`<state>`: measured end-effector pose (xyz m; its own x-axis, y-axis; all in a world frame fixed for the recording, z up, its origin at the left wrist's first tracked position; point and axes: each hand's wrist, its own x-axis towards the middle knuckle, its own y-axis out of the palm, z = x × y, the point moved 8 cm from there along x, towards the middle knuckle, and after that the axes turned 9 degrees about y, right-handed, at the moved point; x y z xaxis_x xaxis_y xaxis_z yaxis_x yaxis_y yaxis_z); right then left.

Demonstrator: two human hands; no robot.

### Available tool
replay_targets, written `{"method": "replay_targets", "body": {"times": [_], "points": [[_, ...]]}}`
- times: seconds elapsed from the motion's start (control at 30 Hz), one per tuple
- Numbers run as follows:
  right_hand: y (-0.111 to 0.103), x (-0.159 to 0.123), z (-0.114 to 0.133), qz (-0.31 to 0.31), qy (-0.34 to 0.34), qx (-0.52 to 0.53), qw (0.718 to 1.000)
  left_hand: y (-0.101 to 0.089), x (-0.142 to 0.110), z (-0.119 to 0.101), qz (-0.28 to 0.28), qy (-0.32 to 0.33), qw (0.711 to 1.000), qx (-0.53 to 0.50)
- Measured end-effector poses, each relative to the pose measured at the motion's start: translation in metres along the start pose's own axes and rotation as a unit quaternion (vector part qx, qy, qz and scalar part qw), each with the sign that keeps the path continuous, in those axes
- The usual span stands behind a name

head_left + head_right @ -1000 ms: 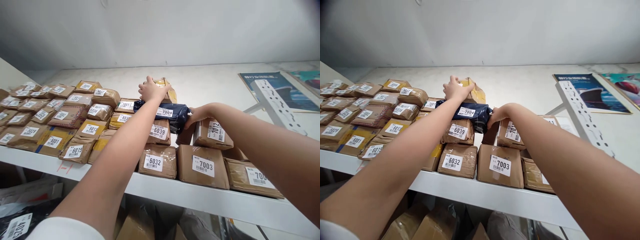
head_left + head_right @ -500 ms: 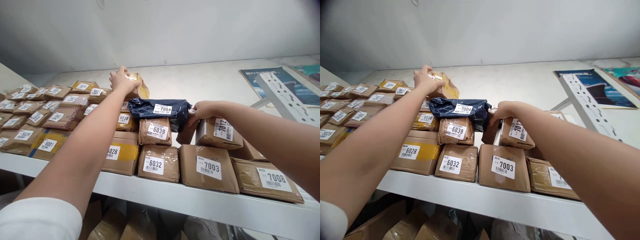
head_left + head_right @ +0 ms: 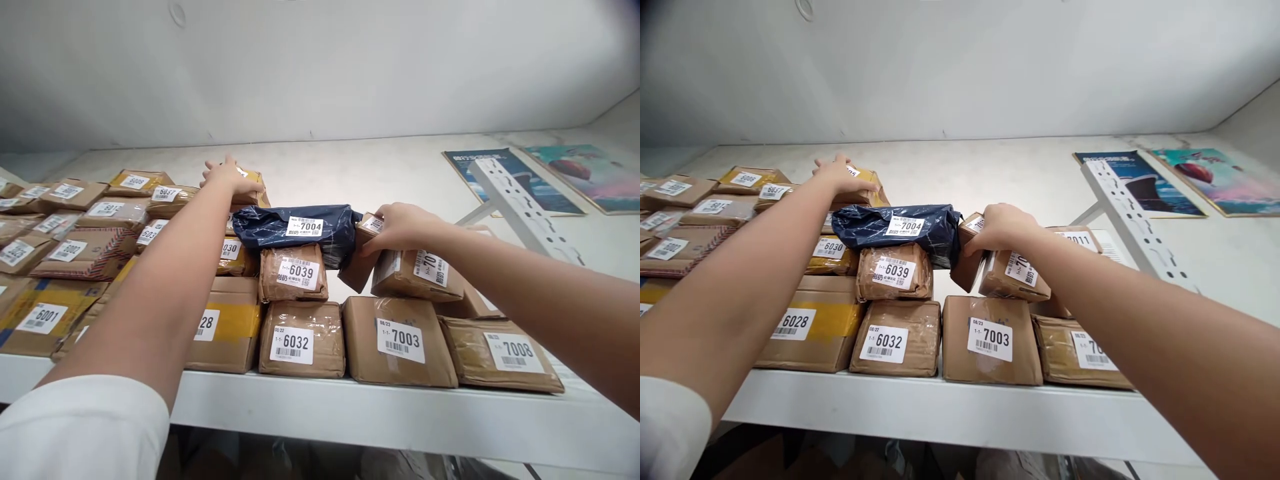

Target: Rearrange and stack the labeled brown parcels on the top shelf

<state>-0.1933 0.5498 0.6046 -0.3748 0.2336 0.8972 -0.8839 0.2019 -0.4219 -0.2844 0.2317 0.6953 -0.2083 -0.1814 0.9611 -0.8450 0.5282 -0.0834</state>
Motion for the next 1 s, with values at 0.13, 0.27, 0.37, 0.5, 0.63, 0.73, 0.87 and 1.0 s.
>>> {"method": "replay_targets", "body": {"times": [0.13, 0.27, 0.37, 0.5, 0.63, 0.73, 0.87, 1.0], "points": [[-0.005, -0.006, -0.004, -0.043, 0.002, 0.026, 0.999, 0.007, 0.001, 0.008, 0.002, -0.001, 1.0, 0.002], [-0.009, -0.013, -0.006, -0.093, -0.005, 0.047, 0.995, -0.007, -0.01, -0.007, -0.023, 0.012, 1.0, -0.009], [-0.012, -0.021, -0.005, -0.119, -0.032, 0.047, 0.991, -0.03, -0.039, -0.057, -0.048, 0.114, 0.992, -0.028], [-0.013, -0.033, -0.006, -0.106, -0.082, 0.04, 0.99, -0.021, -0.118, -0.162, 0.057, 0.416, 0.908, 0.007], [-0.012, -0.043, -0.005, -0.059, -0.135, 0.026, 0.989, 0.016, -0.166, -0.208, 0.117, 0.498, 0.854, 0.096], [-0.01, -0.048, -0.001, -0.039, -0.177, -0.003, 0.984, 0.037, -0.165, -0.218, 0.139, 0.502, 0.847, 0.107], [-0.003, -0.053, 0.0, 0.009, -0.208, -0.032, 0.978, 0.05, -0.152, -0.22, 0.206, 0.502, 0.835, 0.093], [-0.008, -0.055, -0.006, -0.001, -0.181, -0.021, 0.983, 0.043, -0.145, -0.22, 0.222, 0.493, 0.841, 0.021]]}}
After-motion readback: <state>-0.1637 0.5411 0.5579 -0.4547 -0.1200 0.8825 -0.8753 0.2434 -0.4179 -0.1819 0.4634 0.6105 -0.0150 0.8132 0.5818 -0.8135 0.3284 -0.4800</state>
